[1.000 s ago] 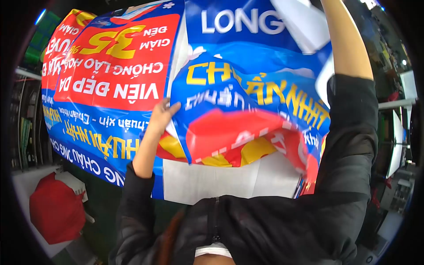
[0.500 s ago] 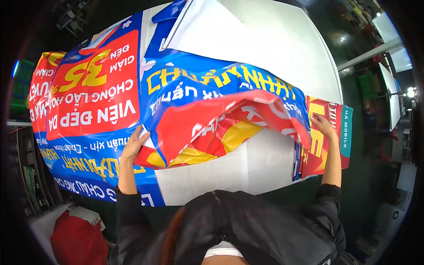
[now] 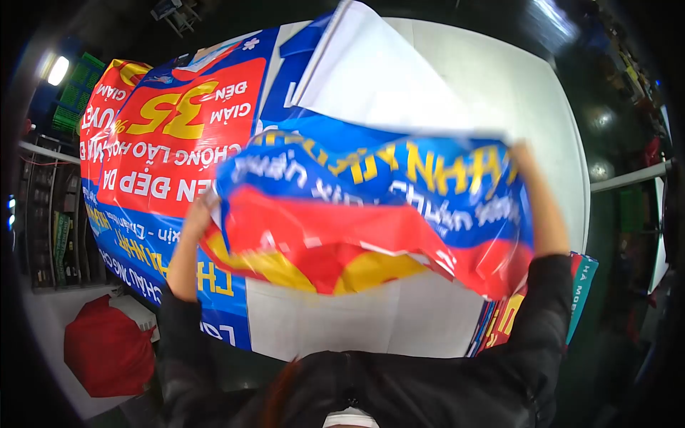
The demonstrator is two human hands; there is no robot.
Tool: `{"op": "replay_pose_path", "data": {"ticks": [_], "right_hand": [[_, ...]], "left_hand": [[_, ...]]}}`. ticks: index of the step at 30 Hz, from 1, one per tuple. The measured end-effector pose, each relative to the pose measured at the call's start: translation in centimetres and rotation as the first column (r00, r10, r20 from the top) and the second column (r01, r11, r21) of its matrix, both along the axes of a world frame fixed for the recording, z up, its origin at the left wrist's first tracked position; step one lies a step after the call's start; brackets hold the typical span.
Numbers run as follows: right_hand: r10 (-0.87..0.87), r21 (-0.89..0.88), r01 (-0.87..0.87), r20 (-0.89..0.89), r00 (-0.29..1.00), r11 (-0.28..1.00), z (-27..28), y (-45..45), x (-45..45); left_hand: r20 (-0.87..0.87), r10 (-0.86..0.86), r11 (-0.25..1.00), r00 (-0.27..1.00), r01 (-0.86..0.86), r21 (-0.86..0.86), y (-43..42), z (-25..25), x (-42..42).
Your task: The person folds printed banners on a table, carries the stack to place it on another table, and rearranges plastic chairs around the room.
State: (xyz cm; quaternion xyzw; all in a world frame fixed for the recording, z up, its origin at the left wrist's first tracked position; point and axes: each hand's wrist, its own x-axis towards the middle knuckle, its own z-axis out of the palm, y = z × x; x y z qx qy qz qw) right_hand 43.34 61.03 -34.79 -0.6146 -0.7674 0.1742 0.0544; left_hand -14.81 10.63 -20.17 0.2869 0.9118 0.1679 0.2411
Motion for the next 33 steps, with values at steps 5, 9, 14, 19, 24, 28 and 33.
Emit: {"op": "replay_pose_path", "data": {"ticks": [5,9,14,19,24,28,33], "right_hand": [[-0.504,-0.476,0.167,-0.804,0.315,0.863,18.2,14.6,-2.8],[-0.18,0.058,0.327,-0.737,0.651,0.943,21.0,7.7,-3.5],[-0.447,-0.458,-0.004,-0.87,0.209,0.889,4.8,-1.0,10.4],[-0.558,-0.494,-0.434,-0.829,-0.026,0.754,0.9,-21.1,9.1],[-0.551,-0.565,0.175,-0.611,0.568,0.806,2.0,-24.5,3.1],[-0.37,-0.506,0.124,-0.423,0.827,0.854,-0.7,-21.3,1.6],[-0.226,-0.364,0.081,-0.377,0.898,0.928,-0.9,-15.5,1.5]], "left_hand": [[0.206,0.124,0.881,0.971,-0.203,0.427,10.7,5.5,-6.7],[0.222,0.186,0.936,0.957,-0.241,0.255,9.2,1.7,-8.3],[0.447,0.013,0.916,0.895,-0.189,0.353,3.1,-0.6,-4.5],[0.802,0.047,0.65,0.596,-0.627,0.428,-1.6,-1.2,-1.8],[0.54,0.227,0.94,0.811,-0.328,0.098,-3.2,-0.6,1.3],[0.572,0.293,0.945,0.766,-0.323,-0.052,-4.2,-0.3,0.8],[0.601,0.372,0.906,0.707,-0.136,-0.4,-5.1,0.1,-1.8]]}}
